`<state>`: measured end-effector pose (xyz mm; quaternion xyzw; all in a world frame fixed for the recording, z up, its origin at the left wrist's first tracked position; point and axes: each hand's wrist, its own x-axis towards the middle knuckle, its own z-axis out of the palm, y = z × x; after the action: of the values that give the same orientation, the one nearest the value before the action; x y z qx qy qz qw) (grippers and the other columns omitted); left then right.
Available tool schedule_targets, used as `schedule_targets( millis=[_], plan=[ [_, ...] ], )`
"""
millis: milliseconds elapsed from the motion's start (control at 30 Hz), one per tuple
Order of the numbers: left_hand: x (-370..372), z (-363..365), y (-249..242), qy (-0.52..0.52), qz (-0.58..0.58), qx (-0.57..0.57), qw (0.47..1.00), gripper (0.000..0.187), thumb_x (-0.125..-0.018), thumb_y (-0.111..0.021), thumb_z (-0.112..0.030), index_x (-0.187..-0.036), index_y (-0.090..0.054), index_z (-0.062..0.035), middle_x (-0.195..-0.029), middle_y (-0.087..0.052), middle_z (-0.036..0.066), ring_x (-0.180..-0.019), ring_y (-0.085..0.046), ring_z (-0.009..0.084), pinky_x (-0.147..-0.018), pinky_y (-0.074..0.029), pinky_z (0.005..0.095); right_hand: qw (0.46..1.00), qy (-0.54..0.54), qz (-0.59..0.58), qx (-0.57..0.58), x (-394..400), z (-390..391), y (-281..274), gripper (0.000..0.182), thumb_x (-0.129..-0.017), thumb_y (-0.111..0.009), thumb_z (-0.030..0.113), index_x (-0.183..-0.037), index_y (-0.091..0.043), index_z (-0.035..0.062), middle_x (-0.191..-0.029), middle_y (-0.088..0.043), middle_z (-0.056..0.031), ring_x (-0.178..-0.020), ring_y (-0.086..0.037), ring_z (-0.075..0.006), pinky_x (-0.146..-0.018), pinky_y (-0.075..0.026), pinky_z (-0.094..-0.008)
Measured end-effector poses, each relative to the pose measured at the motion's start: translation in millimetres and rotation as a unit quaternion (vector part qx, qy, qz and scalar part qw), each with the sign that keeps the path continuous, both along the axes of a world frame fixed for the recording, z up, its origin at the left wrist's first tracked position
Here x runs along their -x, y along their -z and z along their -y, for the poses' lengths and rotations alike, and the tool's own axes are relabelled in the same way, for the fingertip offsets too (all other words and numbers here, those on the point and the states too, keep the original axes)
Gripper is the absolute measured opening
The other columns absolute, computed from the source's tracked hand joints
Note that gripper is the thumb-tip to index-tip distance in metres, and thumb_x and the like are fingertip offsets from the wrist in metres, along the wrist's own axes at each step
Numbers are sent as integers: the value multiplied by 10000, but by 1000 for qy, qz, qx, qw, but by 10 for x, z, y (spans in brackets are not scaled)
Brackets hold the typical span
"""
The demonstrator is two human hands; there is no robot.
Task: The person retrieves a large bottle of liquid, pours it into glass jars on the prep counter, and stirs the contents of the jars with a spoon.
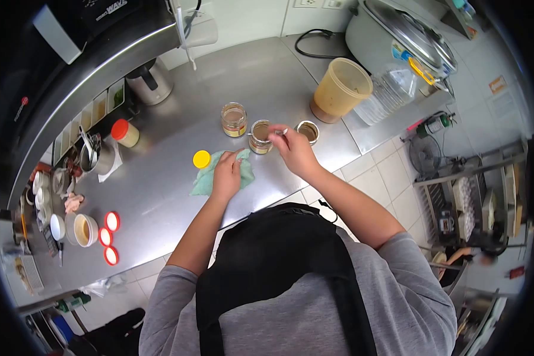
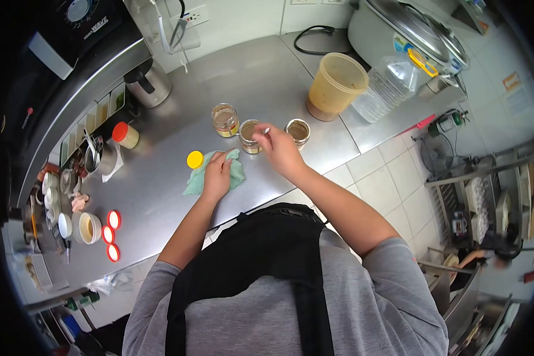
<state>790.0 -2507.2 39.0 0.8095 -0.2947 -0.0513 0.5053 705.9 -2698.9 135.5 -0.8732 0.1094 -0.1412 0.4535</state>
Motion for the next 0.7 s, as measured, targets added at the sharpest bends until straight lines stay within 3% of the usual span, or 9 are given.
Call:
schedule_targets(
  millis=[67, 167, 267, 333, 467, 533, 567, 633, 700],
  plan=[
    [2, -23, 47, 22, 35, 28, 999, 243, -883, -553, 5, -1090, -678, -12, -966, -591, 161, -892, -600, 332, -813, -484, 395, 998, -17, 7, 67, -161, -33, -124, 212, -957, -601, 188, -1017, -593, -15, -883, -661, -237, -810, -642, -414, -714, -512, -423],
    [5, -73, 85, 67, 58, 34, 995, 429, -839, -513, 44, -1235, -647, -53, -1116, -583, 160, -983, -599, 327, -900, -479, 393, 992, -38, 42, 110, -142, -48, -416, 170, -962, -561, 158, -990, -595, -6, -876, -668, -215, -816, -641, -413, -718, -509, -437],
    [44, -75, -25, 54, 45, 32, 997, 449, -822, -508, 39, -1243, -632, -54, -1144, -575, 157, -986, -602, 315, -879, -487, 388, 992, -24, 28, 119, -42, -10, -595, 142, -958, -544, 134, -993, -605, 11, -863, -669, -199, -796, -649, -380, -706, -509, -417],
    [54, -118, -105, 53, -60, 22, 997, 444, -820, -531, 21, -1247, -624, -61, -1164, -566, 160, -1008, -597, 303, -860, -498, 375, 989, -23, 81, 120, 11, -10, -518, 132, -965, -535, 126, -1003, -613, 27, -824, -661, -169, -733, -639, -331, -678, -504, -384],
    [38, -135, -42, 52, -53, 26, 997, 451, -818, -539, 23, -1259, -597, -58, -1163, -565, 157, -1001, -594, 287, -836, -509, 363, 988, 37, 120, 89, 153, -100, -276, 164, -1004, -507, 145, -988, -615, 23, -797, -664, -109, -672, -623, -231, -625, -486, -334],
    [29, -129, 29, 48, 8, 54, 997, 499, -817, -556, 26, -1310, -536, -52, -1147, -566, 153, -971, -598, 267, -809, -520, 355, 971, 127, 179, -94, 187, -141, -85, 213, -1039, -472, 174, -988, -611, 22, -779, -646, -54, -627, -564, -128, -573, -448, -273],
    [41, -151, 40, 48, 10, 53, 997, 499, -817, -556, 26, -1310, -536, -52, -1147, -566, 153, -971, -598, 267, -809, -520, 355, 971, 127, 180, -95, 201, -180, 4, 213, -1039, -472, 174, -988, -611, 22, -779, -646, -54, -627, -564, -128, -573, -448, -273],
    [69, -135, -27, 25, -41, 59, 997, 483, -822, -579, 31, -1292, -497, -39, -1136, -565, 149, -973, -597, 253, -799, -533, 345, 902, 210, 203, -318, 219, -226, 94, 231, -1054, -451, 191, -1004, -602, 24, -775, -629, -40, -614, -524, -83, -547, -420, -239],
    [70, -123, 16, 17, -49, 64, 997, 450, -834, -597, 30, -1265, -486, -39, -1141, -568, 131, -976, -597, 233, -797, -533, 331, 884, 242, 196, -349, 217, -244, 134, 224, -1053, -443, 190, -1018, -595, 30, -766, -626, -55, -599, -509, -92, -540, -417, -243]
  ],
)
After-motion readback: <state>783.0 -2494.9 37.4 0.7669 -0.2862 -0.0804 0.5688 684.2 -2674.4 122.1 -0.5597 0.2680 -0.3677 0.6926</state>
